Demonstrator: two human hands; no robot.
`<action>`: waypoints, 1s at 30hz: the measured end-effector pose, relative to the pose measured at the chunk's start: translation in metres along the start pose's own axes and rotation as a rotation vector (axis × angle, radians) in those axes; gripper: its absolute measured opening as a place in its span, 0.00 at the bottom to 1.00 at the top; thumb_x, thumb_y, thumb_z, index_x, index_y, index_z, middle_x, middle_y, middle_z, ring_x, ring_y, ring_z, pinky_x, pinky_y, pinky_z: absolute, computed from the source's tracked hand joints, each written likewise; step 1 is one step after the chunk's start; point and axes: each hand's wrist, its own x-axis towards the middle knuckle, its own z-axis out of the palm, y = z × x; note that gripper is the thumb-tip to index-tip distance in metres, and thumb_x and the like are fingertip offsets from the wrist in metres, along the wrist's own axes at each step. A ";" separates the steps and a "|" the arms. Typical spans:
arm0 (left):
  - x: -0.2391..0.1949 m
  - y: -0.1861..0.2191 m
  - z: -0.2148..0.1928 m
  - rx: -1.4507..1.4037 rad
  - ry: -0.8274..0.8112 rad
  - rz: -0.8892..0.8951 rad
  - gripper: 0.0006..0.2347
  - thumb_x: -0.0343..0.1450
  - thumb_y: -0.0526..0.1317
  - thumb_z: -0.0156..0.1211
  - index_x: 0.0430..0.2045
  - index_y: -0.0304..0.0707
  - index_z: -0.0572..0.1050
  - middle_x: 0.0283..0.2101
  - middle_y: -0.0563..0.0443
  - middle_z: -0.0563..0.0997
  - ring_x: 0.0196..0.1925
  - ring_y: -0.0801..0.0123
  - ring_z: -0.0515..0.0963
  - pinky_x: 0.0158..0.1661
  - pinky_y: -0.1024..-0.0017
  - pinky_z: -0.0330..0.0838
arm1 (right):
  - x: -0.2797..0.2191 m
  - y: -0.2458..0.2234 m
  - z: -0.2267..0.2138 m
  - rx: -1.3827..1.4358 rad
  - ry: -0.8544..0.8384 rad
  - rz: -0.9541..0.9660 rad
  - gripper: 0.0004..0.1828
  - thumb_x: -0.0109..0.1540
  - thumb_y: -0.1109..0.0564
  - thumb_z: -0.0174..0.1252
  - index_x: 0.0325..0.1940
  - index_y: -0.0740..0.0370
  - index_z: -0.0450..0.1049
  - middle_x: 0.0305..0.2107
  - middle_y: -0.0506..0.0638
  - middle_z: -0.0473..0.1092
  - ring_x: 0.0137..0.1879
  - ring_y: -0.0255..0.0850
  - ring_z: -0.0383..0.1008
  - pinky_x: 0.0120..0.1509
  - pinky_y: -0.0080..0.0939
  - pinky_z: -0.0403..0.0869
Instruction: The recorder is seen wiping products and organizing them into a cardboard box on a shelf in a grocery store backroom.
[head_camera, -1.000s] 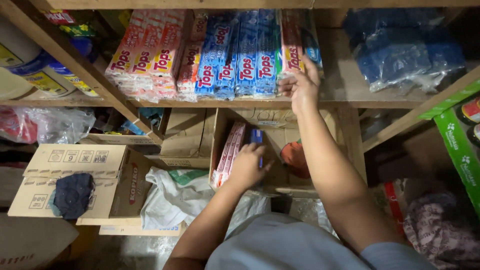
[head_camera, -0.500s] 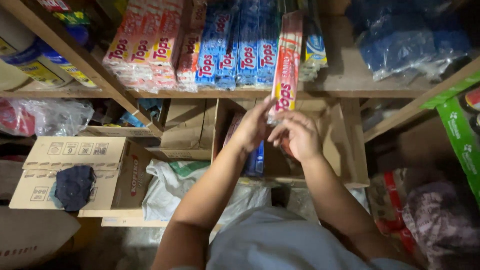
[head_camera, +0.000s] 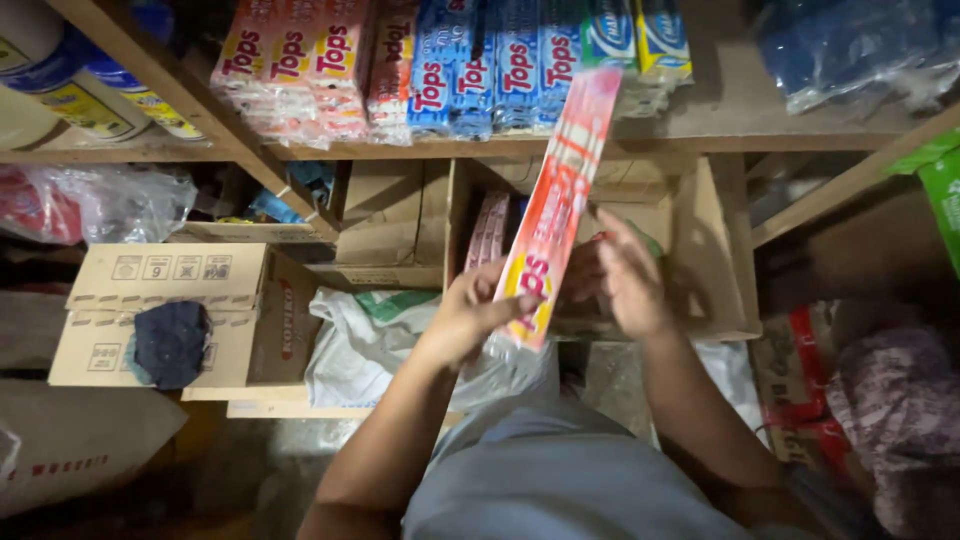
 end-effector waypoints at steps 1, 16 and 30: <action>-0.008 -0.004 -0.004 0.001 0.004 -0.001 0.12 0.69 0.32 0.66 0.46 0.27 0.77 0.40 0.51 0.84 0.40 0.75 0.81 0.44 0.73 0.75 | 0.001 0.010 0.010 0.002 -0.002 0.003 0.30 0.65 0.53 0.47 0.72 0.60 0.58 0.37 0.52 0.76 0.36 0.37 0.80 0.35 0.37 0.78; -0.031 -0.056 -0.073 0.164 0.321 -0.025 0.16 0.77 0.40 0.59 0.54 0.21 0.75 0.41 0.53 0.81 0.39 0.80 0.75 0.40 0.79 0.69 | 0.070 0.147 0.021 -0.072 0.229 0.261 0.27 0.62 0.56 0.62 0.65 0.64 0.69 0.49 0.53 0.76 0.52 0.41 0.76 0.57 0.42 0.74; -0.003 -0.066 -0.104 0.716 0.655 0.099 0.12 0.75 0.42 0.61 0.48 0.35 0.79 0.36 0.44 0.84 0.33 0.67 0.80 0.37 0.71 0.74 | 0.092 0.130 0.011 -0.523 -0.107 0.230 0.16 0.65 0.55 0.61 0.56 0.61 0.77 0.32 0.51 0.74 0.24 0.33 0.67 0.25 0.32 0.66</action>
